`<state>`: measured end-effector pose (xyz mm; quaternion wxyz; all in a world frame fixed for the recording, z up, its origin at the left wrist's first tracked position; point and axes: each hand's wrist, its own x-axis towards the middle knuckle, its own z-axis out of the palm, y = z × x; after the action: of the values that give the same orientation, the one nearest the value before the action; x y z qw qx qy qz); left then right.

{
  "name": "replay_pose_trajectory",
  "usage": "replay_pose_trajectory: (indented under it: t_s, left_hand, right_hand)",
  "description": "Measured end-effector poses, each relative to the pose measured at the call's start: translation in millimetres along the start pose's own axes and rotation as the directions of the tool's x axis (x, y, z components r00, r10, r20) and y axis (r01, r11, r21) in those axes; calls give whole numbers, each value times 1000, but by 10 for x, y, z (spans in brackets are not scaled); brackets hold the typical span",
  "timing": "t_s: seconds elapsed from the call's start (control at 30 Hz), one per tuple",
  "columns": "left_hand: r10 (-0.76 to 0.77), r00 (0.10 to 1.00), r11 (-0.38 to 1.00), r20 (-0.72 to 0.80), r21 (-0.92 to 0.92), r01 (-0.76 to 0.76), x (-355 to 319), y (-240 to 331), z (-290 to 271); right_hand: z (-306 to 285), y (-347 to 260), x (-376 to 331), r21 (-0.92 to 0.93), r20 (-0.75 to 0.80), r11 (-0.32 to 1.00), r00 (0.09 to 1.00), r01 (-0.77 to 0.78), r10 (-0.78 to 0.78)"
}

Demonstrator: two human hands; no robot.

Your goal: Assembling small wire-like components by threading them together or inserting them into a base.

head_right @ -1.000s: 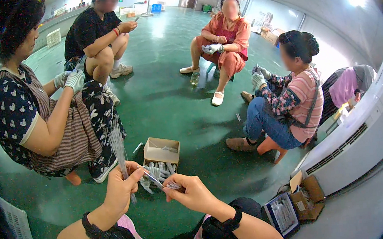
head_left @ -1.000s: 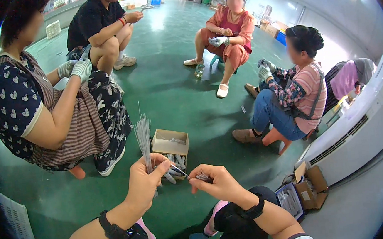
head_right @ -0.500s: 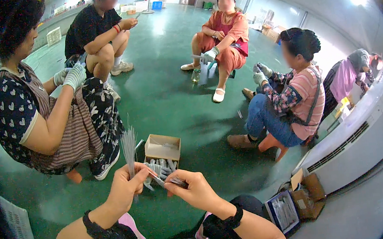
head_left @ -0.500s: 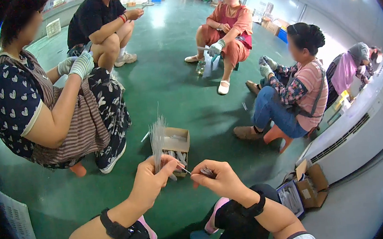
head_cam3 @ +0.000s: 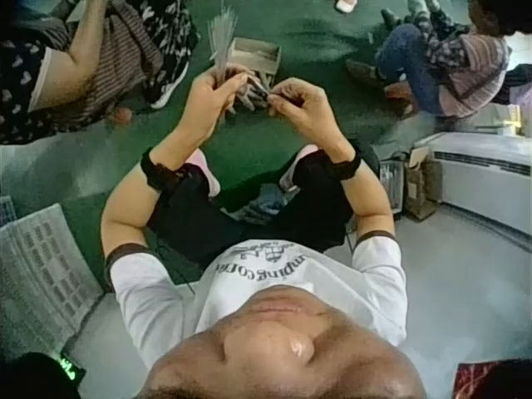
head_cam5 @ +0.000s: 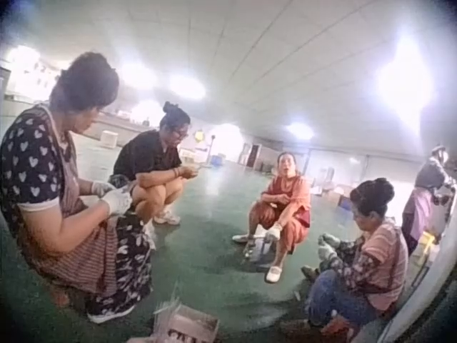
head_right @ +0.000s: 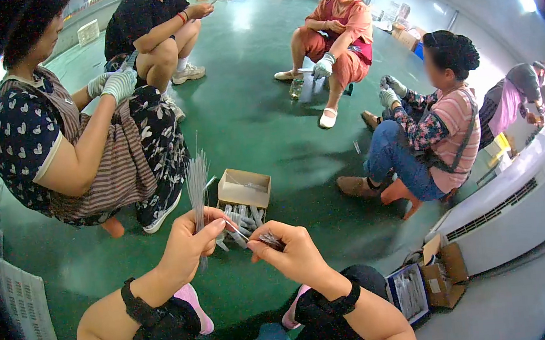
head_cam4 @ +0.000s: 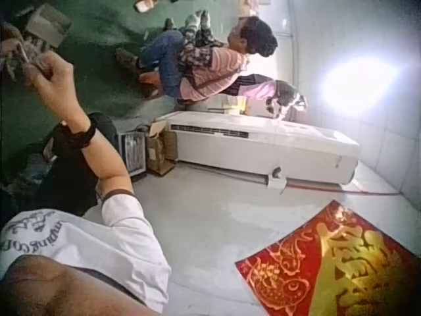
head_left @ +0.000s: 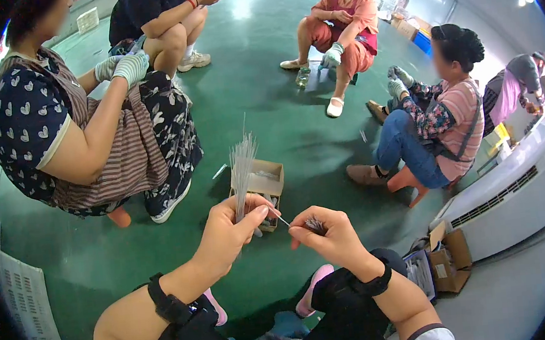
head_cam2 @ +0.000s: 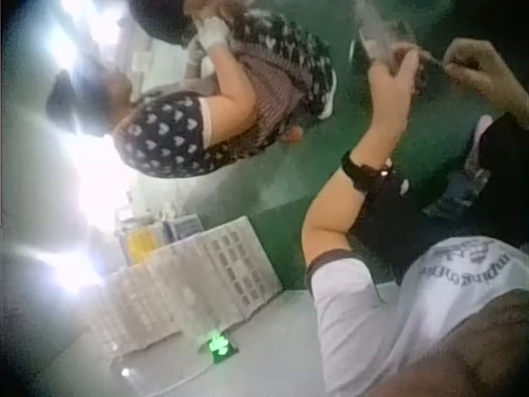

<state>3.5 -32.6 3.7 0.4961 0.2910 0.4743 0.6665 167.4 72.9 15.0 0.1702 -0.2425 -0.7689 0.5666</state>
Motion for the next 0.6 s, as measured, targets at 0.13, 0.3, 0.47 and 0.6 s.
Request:
replay_pose_trajectory:
  t_s: [0.13, 0.3, 0.47, 0.6]
  left_hand:
    - [5, 1000, 1000, 25, -16, -4, -20, 10, 22]
    - [-3, 1000, 1000, 23, -31, 3, -4, -11, -20]
    - [-14, 1000, 1000, 21, -26, 14, -17, -14, -22]
    - [-15, 1000, 1000, 19, -26, 16, -26, -25, -24]
  right_hand:
    - [-5, 4, -41, 67, 6, 998, 1000, -7, 7]
    - [-10, 67, 1, 98, 61, 994, 997, -43, 37]
    - [-11, 78, 6, 137, 104, 990, 994, -45, 31]
    - [-16, 56, -3, 157, 146, 984, 988, -78, 55]
